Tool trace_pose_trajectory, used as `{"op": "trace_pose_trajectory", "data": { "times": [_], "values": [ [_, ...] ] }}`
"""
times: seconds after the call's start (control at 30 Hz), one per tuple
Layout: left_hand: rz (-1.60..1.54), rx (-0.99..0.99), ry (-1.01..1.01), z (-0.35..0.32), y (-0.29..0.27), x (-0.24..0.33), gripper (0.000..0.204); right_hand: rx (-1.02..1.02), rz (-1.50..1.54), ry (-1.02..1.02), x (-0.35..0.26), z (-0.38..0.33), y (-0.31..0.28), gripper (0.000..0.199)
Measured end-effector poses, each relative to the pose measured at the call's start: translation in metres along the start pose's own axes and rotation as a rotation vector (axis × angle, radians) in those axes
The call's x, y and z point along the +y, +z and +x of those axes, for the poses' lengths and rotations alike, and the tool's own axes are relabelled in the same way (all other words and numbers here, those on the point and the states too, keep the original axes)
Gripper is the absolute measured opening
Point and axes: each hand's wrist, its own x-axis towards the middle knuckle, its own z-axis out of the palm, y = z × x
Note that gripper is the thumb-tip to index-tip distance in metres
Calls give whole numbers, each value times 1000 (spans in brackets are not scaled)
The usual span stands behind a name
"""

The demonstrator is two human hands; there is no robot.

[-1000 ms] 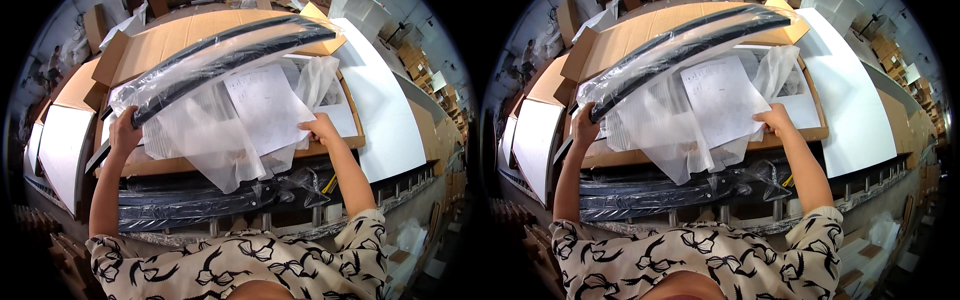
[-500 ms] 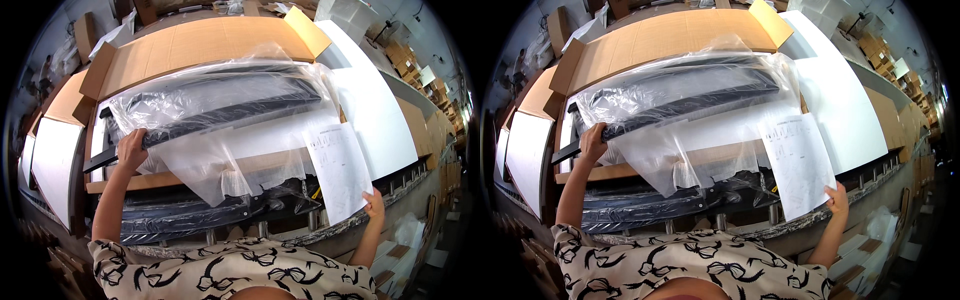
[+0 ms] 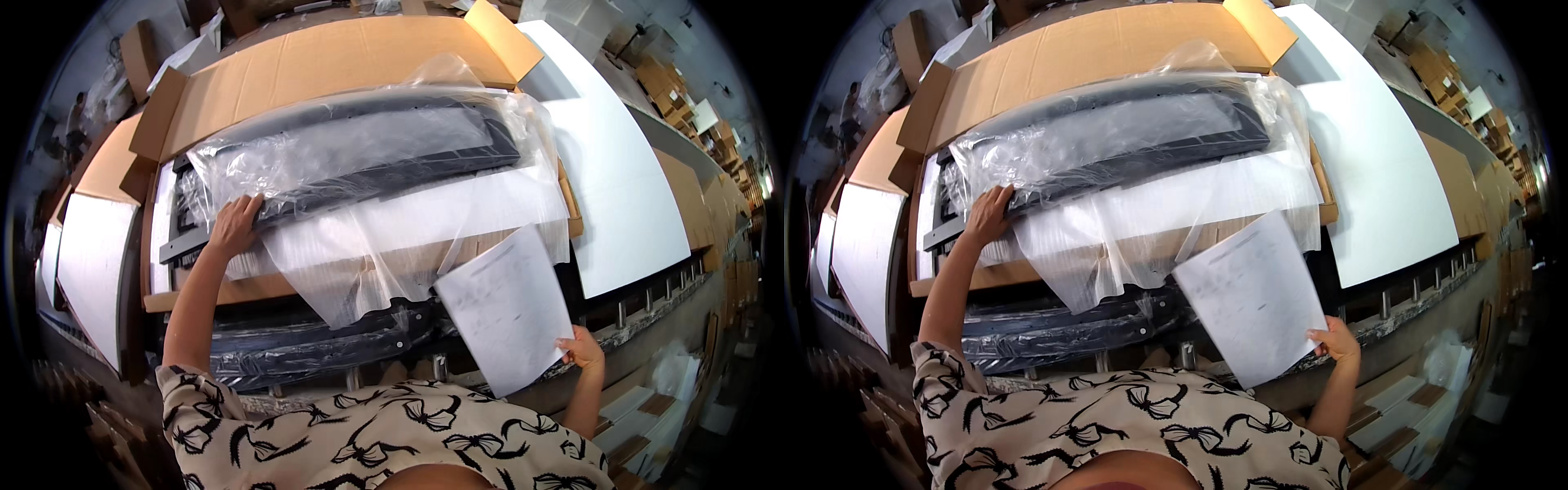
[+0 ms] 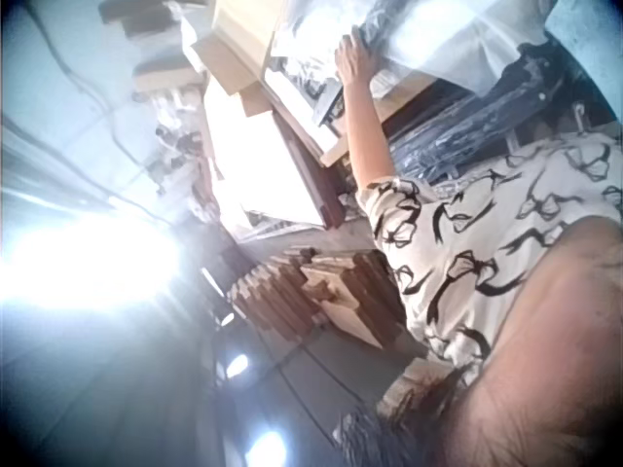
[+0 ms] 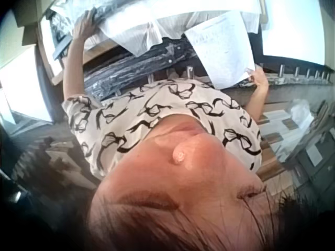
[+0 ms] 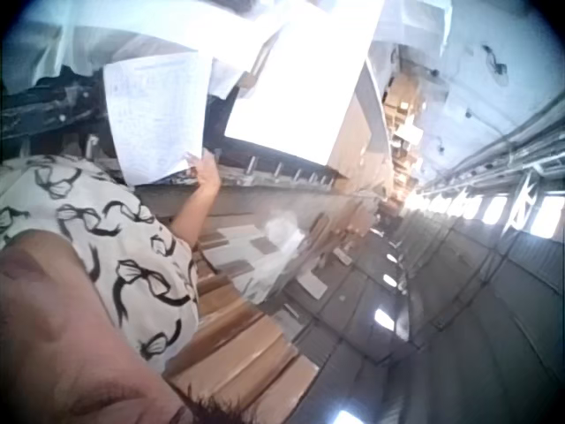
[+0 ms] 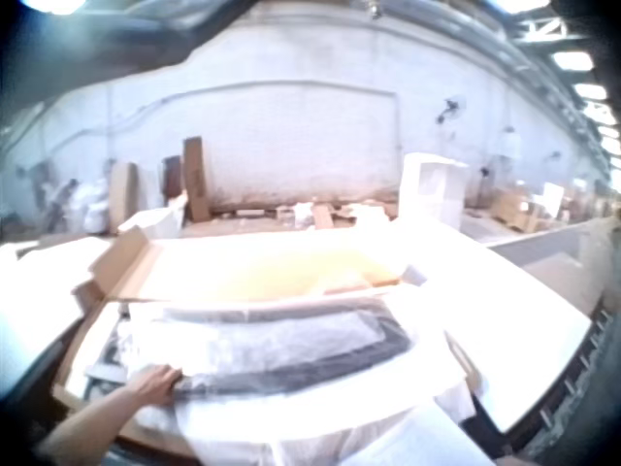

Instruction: The person handles long, plastic-wrapped furniture components and applies adhesive labels to them. They also use a yellow utility knife to cut open a cardboard box and place the wrapped parts inside. The task involves moving between a conveyor belt and a stack of boxes in a warehouse setting.

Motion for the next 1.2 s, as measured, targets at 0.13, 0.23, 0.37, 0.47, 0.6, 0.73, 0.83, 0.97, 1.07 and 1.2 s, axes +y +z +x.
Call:
{"op": "trace_pose_trajectory", "data": {
  "times": [0.13, 0.23, 0.37, 0.47, 0.6, 0.73, 0.83, 0.97, 1.07, 1.2],
  "values": [
    [17, -69, -124, -19, -8, -2, 57, -54, -467, -83, -41, 32, 25, 17],
    [44, -261, -232, 8, -13, 17, 57, -55, -596, -129, -65, 50, 43, 15],
    [30, -50, -319, 0, 15, 28, 62, -10, -742, -104, -76, 82, 51, 15],
    [33, 159, -374, -31, 22, 35, 59, -17, -856, -121, -97, 81, 81, 19],
    [97, 172, -359, -27, 13, 42, 55, -88, -771, -348, -113, 84, 90, 18],
    [333, 344, -286, -7, -24, 45, 39, -80, -942, -294, -123, 85, 103, 22],
    [336, 476, -236, 13, -70, 39, 28, -65, -999, -307, -115, 87, 102, 29],
    [301, 265, -267, 45, -136, 30, 32, 218, -1497, -755, -117, 72, 92, 36],
    [328, 138, -240, 54, -168, 14, 22, 178, -1216, -791, -187, 5, 132, 35],
    [366, 80, -211, 70, -193, 27, 34, 512, -982, -1526, -274, 1, 171, 36]
  ]
}}
